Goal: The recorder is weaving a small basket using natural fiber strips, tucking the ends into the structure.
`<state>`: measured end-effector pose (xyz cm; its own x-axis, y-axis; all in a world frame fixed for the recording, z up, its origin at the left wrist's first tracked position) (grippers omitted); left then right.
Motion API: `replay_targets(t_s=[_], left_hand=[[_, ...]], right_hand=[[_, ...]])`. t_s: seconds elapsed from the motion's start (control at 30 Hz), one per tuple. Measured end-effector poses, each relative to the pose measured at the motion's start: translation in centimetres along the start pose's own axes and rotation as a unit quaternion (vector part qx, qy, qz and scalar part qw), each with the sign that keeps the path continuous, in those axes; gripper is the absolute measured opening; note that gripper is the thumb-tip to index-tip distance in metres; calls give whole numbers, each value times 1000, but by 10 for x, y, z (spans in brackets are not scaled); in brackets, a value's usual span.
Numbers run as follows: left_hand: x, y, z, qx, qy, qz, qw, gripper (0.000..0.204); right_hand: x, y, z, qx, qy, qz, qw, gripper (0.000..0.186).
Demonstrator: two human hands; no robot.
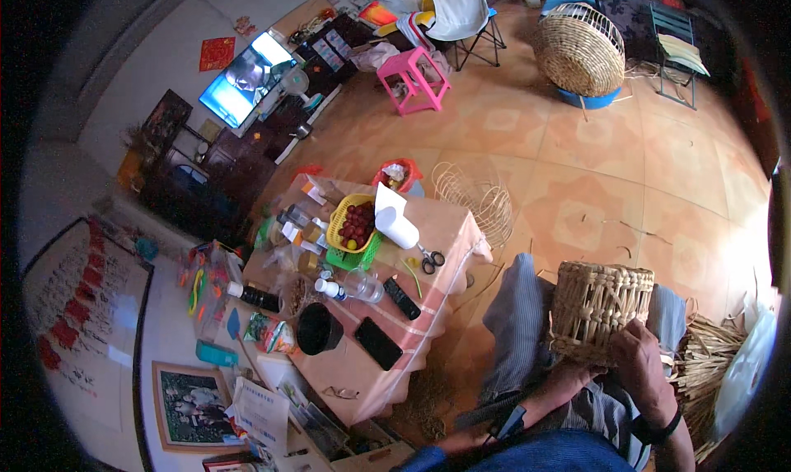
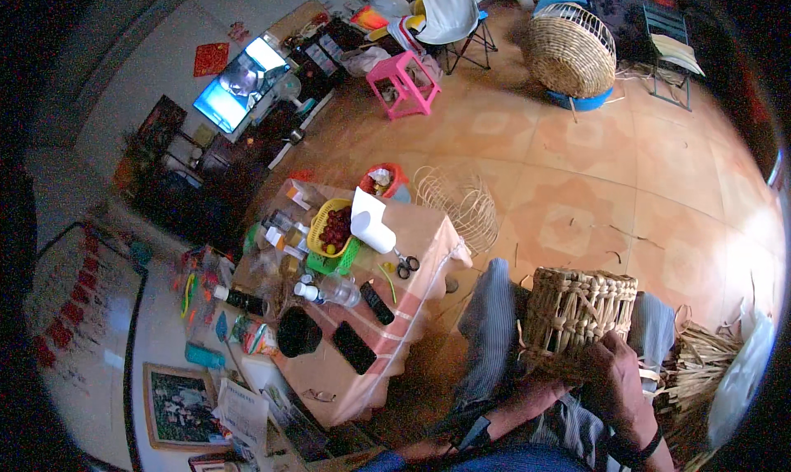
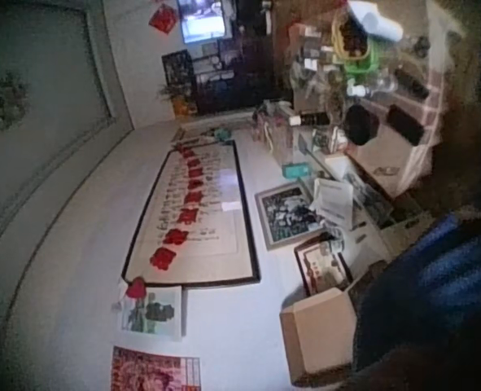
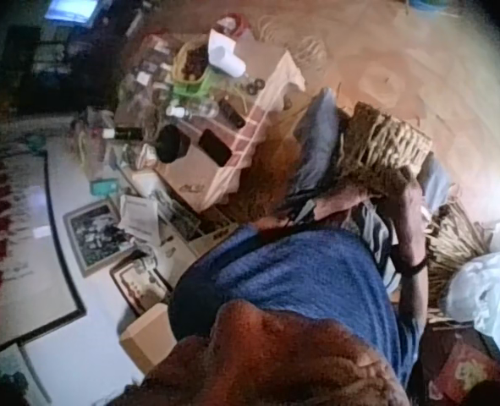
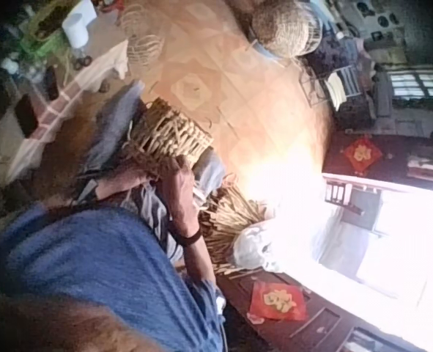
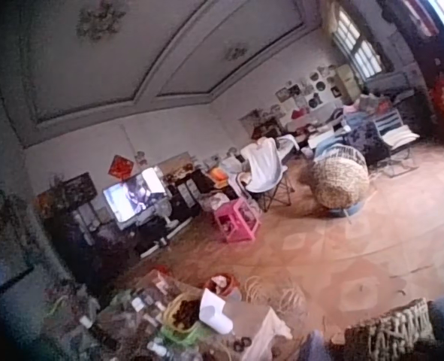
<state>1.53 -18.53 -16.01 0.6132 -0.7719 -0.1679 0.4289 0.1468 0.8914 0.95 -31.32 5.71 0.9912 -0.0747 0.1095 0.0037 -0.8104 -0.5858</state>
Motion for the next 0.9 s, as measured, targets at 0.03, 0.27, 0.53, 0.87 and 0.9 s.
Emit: replay_targets(t_s=[0.03,0.27,0.53,0.87,0.9], left_hand=[[5,-7,3,-69,-2,11,998,48],[26,-60,3,-441,-2,-69,895,51],[37,-91,-2,-500,-47,-105,859,55],[37,-77,7,-480,-59,-65,873,50],[37,-79,6,-456,-58,-34,887,49]], right_hand=[[-5,22,15,6,16,34,999,14],[12,2,23,-167,23,-30,985,20],[12,9,7,-253,-28,-65,965,30],[-8,59,30,-130,24,42,990,12],[-2,45,26,-142,32,18,989,11]])
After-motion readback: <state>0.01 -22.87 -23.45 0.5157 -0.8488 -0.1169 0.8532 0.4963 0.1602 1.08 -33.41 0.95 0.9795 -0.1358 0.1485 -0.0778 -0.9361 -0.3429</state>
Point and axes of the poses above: each hand's wrist, its own x-axis towards the middle knuckle, its own z-axis out of the palm, y = z × x, the point moved 9 cm from there along x, towards the middle knuckle, and after that the axes turned 10 degrees about -x, right-handed, at the moved point
